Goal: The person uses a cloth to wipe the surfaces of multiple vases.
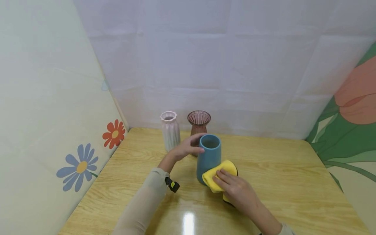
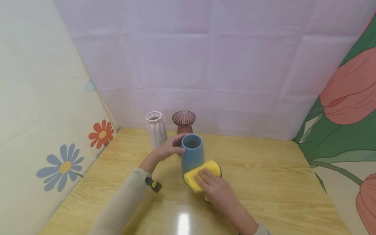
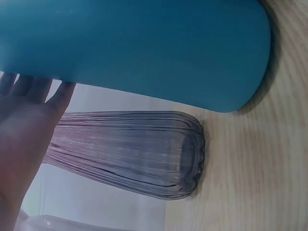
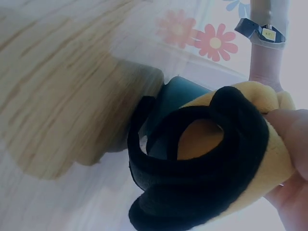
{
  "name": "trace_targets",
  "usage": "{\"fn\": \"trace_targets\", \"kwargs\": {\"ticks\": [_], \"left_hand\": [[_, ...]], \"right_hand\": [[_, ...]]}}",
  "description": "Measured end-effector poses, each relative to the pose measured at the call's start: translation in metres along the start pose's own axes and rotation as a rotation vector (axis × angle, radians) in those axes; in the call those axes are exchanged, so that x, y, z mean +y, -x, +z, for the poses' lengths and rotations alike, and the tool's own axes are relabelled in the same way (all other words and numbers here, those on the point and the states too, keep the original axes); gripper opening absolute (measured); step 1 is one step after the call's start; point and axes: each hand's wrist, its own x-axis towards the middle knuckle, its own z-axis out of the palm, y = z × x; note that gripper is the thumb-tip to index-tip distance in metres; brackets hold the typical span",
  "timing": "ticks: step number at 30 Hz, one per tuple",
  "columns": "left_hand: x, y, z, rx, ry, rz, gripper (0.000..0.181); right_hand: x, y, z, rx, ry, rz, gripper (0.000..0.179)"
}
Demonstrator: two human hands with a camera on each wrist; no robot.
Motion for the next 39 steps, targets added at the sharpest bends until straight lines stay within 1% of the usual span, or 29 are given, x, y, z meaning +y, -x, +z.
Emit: {"fn": "trace_targets", "kwargs": {"ticks": [4, 6, 8, 11, 12, 13, 15, 16, 19, 22, 25, 28, 32, 37, 39], "left_hand": [[-0.002, 0.0, -0.002, -0.018, 0.022, 0.006, 0.104], [-0.003, 0.002, 0.0, -0.008, 0.03, 0.006, 0.105], [-0.002, 0.005, 0.004, 0.016, 0.018, 0.002, 0.105], [0.003, 0.01, 0.012, 0.077, -0.037, -0.003, 0.104], [0.005, 0.011, 0.016, 0.102, -0.058, 0.0, 0.103], [0.007, 0.012, 0.019, 0.127, -0.08, 0.002, 0.103], [0.011, 0.013, 0.025, 0.173, -0.107, 0.013, 0.102], [0.012, 0.013, 0.027, 0.195, -0.117, 0.015, 0.102], [0.015, 0.013, 0.034, 0.251, -0.146, 0.016, 0.099], [0.015, 0.013, 0.038, 0.292, -0.176, 0.007, 0.093], [0.013, 0.013, 0.039, 0.315, -0.188, 0.01, 0.085], [0.01, 0.013, 0.037, 0.323, -0.205, 0.01, 0.081], [0.008, 0.013, 0.033, 0.3, -0.216, 0.009, 0.082], [0.008, 0.012, 0.027, 0.236, -0.193, 0.02, 0.079], [0.009, 0.012, 0.024, 0.206, -0.17, 0.026, 0.08]], "right_hand": [[-0.001, 0.002, -0.002, -0.017, -0.011, 0.007, 0.06], [0.0, 0.003, -0.004, -0.013, -0.034, 0.021, 0.06], [0.002, 0.004, -0.009, 0.002, -0.063, 0.041, 0.056], [0.007, 0.004, -0.018, 0.05, -0.08, 0.074, 0.03], [0.009, 0.003, -0.022, 0.07, -0.075, 0.083, 0.026], [0.012, 0.002, -0.026, 0.094, -0.068, 0.087, 0.028], [0.016, -0.002, -0.033, 0.145, -0.042, 0.089, 0.041], [0.019, -0.004, -0.036, 0.169, -0.027, 0.089, 0.042], [0.025, -0.011, -0.044, 0.234, 0.016, 0.079, 0.042], [0.031, -0.019, -0.05, 0.27, 0.048, 0.075, 0.04], [0.035, -0.027, -0.053, 0.299, 0.067, 0.066, 0.039], [0.038, -0.033, -0.053, 0.31, 0.071, 0.056, 0.038], [0.041, -0.037, -0.049, 0.301, 0.05, 0.046, 0.038], [0.041, -0.038, -0.041, 0.307, 0.046, 0.012, 0.036], [0.039, -0.038, -0.038, 0.304, 0.044, -0.005, 0.036]]}}
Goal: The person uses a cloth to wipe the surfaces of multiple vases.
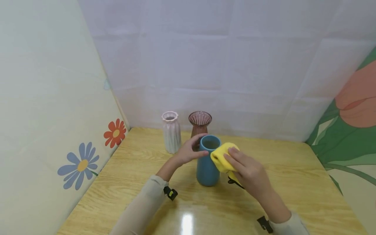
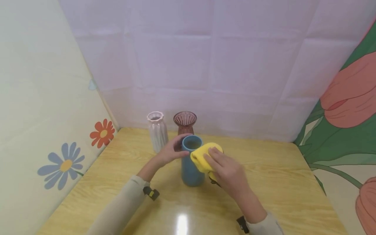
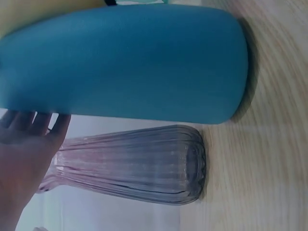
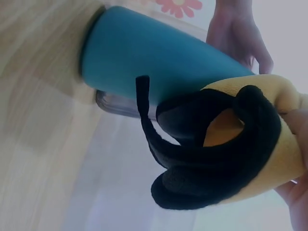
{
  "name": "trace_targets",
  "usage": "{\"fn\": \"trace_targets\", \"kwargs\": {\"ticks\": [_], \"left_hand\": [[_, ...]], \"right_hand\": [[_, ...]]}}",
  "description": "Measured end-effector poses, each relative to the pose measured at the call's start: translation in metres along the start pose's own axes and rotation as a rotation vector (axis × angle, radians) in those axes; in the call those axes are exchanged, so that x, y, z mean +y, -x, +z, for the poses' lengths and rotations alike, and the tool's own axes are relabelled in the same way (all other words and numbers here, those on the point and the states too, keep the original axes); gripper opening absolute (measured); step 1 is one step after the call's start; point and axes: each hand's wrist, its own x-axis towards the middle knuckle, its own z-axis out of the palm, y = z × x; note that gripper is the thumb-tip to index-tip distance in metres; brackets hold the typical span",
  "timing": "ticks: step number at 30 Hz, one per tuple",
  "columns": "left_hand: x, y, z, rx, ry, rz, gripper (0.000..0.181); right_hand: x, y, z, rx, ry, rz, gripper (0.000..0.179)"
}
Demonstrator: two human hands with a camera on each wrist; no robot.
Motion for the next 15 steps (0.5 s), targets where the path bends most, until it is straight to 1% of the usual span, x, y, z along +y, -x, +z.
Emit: {"fn": "trace_targets", "kwargs": {"ticks": [2, 7, 10, 11, 15], "left_hand": [[-0.001, -0.002, -0.002, -0.027, 0.015, 0.011, 0.081], [-0.005, -0.006, -0.006, -0.072, 0.033, 0.039, 0.086], [-0.007, -0.007, -0.007, -0.096, 0.044, 0.048, 0.091], [-0.007, -0.008, -0.007, -0.103, 0.046, 0.049, 0.093], [-0.009, -0.009, -0.009, -0.122, 0.061, 0.047, 0.099]], "right_hand": [[-0.003, 0.001, 0.003, -0.012, -0.011, -0.009, 0.035], [-0.01, 0.006, 0.007, -0.076, -0.032, -0.002, 0.037], [-0.013, 0.01, 0.009, -0.107, -0.042, 0.007, 0.03], [-0.014, 0.01, 0.01, -0.113, -0.046, 0.012, 0.032], [-0.017, 0.014, 0.013, -0.142, -0.055, 0.03, 0.053]]}}
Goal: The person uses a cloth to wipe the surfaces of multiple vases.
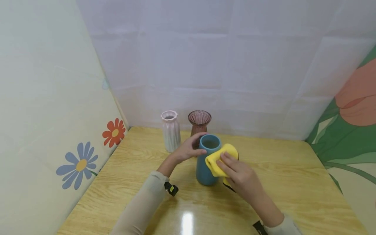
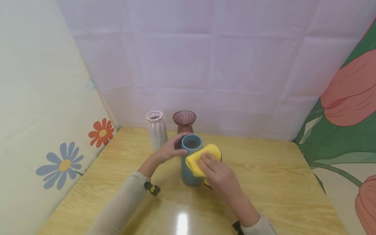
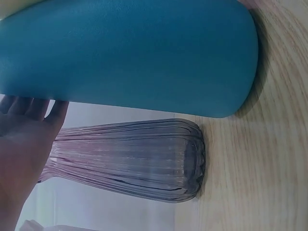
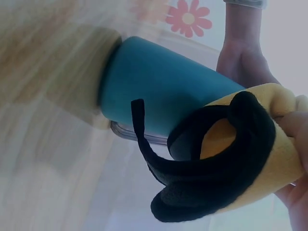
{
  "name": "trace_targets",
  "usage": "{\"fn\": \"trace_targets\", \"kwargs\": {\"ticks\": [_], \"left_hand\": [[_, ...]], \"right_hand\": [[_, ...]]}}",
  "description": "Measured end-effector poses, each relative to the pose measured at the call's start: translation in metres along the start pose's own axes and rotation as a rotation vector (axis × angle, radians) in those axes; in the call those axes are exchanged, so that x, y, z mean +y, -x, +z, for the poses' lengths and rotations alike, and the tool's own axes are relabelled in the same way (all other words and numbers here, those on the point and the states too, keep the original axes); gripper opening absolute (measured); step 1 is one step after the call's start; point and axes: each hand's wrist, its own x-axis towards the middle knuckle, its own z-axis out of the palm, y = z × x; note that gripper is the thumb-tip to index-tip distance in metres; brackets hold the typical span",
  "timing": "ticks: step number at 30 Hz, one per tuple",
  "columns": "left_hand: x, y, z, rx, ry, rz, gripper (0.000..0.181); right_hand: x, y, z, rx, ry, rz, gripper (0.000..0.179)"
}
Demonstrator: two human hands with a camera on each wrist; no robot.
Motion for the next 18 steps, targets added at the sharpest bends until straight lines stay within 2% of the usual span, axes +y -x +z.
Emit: {"fn": "trace_targets", "kwargs": {"ticks": [10, 18], "left_hand": [[-0.002, -0.001, -0.004, -0.03, 0.036, 0.002, 0.107], [-0.004, -0.003, -0.006, -0.045, 0.014, -0.012, 0.112]], "right_hand": [[-0.008, 0.009, 0.006, -0.079, -0.011, 0.028, 0.058], [-0.014, 0.017, 0.01, -0.106, -0.022, 0.016, 0.059]]}}
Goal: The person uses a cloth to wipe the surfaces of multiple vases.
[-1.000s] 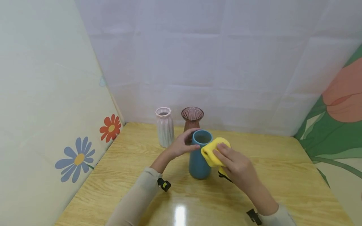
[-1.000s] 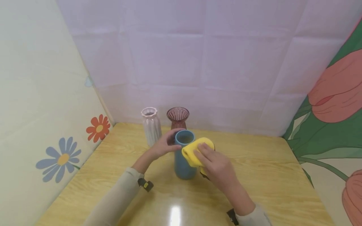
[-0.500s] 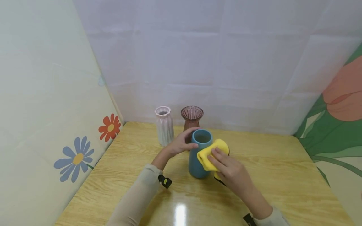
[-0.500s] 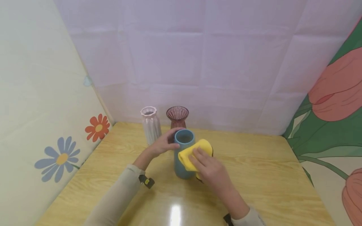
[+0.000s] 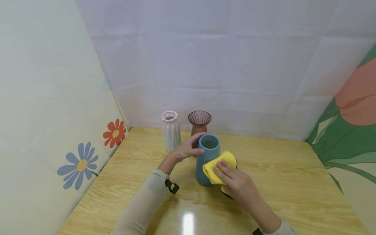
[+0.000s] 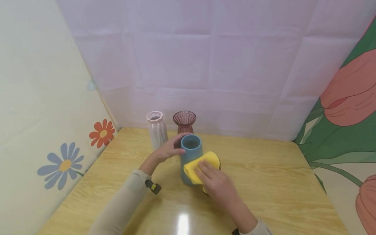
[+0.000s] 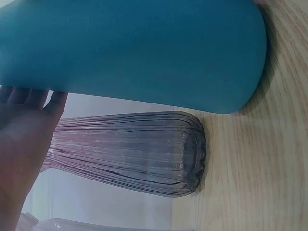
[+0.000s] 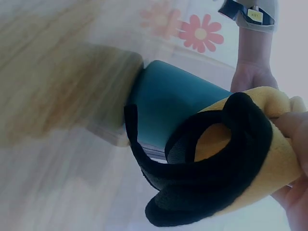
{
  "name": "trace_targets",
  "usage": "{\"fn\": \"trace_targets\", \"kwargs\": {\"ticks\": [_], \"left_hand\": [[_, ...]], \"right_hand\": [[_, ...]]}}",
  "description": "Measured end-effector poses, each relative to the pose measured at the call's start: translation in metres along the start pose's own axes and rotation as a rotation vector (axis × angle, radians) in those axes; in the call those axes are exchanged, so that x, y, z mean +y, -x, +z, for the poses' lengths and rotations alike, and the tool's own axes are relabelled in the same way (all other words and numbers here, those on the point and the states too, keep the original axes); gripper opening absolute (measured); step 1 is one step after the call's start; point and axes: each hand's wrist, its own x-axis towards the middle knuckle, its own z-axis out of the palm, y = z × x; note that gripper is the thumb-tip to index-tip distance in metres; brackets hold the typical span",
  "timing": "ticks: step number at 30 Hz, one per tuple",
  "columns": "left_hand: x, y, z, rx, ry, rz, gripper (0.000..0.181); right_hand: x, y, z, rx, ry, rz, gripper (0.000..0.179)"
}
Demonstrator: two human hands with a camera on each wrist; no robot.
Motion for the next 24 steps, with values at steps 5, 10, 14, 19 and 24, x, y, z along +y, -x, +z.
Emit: {"fn": "trace_targets", "kwargs": {"ticks": [5, 10, 14, 19, 24], "left_hand": [[0.0, 0.0, -0.002, -0.02, -0.003, -0.017, 0.112], [0.001, -0.002, -0.003, -0.04, 0.012, -0.024, 0.113], [0.001, -0.003, -0.005, -0.053, 0.019, -0.029, 0.114], [-0.001, -0.006, -0.006, -0.074, 0.018, -0.028, 0.115], [-0.002, -0.008, -0.008, -0.082, 0.008, -0.04, 0.122]], "right_hand": [[-0.003, 0.006, 0.005, -0.013, -0.004, -0.008, 0.062], [-0.005, 0.012, 0.009, -0.038, -0.002, -0.004, 0.063], [-0.007, 0.014, 0.011, -0.05, -0.01, 0.005, 0.063], [-0.008, 0.017, 0.013, -0.047, 0.004, -0.004, 0.065], [-0.009, 0.019, 0.014, -0.062, 0.015, -0.006, 0.064]]}}
